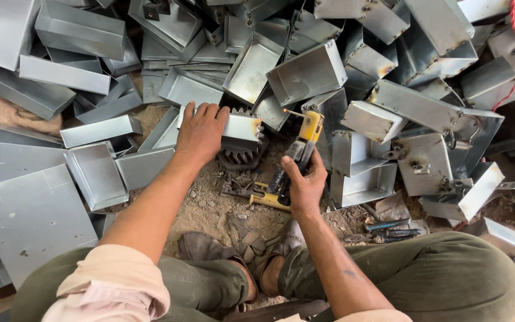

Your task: The person welds the joints of small metal rectangular boxes using a hand-held welding electrode holder while sitting on the ground.

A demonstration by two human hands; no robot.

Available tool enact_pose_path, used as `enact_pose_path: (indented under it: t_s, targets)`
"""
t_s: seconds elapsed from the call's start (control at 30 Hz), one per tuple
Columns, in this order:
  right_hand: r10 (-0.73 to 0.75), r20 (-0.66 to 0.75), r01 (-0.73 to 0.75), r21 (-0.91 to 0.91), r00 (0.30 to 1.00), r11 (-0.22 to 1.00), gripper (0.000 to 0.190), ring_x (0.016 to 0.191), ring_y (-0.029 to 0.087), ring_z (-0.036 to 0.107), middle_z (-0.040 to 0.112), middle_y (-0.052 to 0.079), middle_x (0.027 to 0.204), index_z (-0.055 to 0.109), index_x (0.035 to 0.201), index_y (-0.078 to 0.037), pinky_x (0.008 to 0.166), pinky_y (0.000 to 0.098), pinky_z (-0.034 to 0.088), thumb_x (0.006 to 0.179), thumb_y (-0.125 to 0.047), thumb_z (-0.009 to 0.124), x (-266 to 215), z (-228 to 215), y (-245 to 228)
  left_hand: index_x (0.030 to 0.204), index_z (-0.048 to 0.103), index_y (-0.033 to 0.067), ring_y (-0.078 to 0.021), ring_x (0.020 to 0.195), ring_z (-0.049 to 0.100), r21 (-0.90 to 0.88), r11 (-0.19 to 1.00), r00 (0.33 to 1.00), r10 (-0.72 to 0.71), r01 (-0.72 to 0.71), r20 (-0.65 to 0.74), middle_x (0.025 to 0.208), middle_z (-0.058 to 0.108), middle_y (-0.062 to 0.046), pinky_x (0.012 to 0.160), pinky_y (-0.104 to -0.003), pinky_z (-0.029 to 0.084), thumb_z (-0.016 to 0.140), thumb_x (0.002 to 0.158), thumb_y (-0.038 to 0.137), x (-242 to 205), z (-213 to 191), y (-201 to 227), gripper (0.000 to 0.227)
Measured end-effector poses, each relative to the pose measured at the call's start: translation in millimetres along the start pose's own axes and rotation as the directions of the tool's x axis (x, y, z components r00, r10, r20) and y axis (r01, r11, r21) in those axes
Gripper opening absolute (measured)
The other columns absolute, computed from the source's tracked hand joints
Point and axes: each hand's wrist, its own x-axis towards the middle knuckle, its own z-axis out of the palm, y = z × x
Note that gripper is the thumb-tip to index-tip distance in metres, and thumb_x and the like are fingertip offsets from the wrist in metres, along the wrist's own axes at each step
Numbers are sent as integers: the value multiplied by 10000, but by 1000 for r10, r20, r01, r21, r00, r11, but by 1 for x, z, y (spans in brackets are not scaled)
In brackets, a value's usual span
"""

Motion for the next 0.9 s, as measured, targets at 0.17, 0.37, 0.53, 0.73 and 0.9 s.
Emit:
enact_pose_path:
  t_s: [0.17,0.37,0.53,0.73,0.9]
  targets:
    - [-38,-32,38,-6,999,999,360,857,127,622,648,30,950,634,1158,-7,791,279,533,882,-170,798,7,-4,-3,1299,606,99,-316,1210,590,-109,994,998,-34,28,-54,1218,648,-111,1122,-566,377,637,903,10,-11,-22,-16,407]
    - [-71,-68,70,-18,995,997,355,870,103,606,659,10,956,643,1168,-14,811,259,513,880,-157,793,5,-1,-8,1221,634,50,-397,1102,638,-612,789,994,-17,-55,-111,1173,674,-162,913,-453,538,617,844,-60,-50,-107,-24,393]
    - [-58,-46,58,3,997,998,370,871,105,590,641,13,965,632,1175,-10,805,265,502,875,-151,797,0,2,-13,1193,612,56,-319,1146,670,-622,738,944,62,-262,-324,1188,681,-117,991,-424,555,661,825,-71,-65,-141,-12,392]
    - [-77,-59,74,-51,995,996,350,852,110,605,650,27,944,637,1163,-3,788,265,506,881,-148,785,-1,2,-19,1194,613,70,-318,1164,661,-621,730,930,56,-286,-363,1188,683,-101,989,-410,551,675,812,-61,-68,-146,-8,409]
    - [-60,-128,66,41,990,997,333,831,105,603,656,19,942,647,1148,-5,774,259,499,868,-119,787,3,4,-16,1210,622,53,-356,1173,639,-593,784,950,-11,-186,-312,1189,678,-127,994,-458,526,607,798,-102,-65,-111,-17,441]
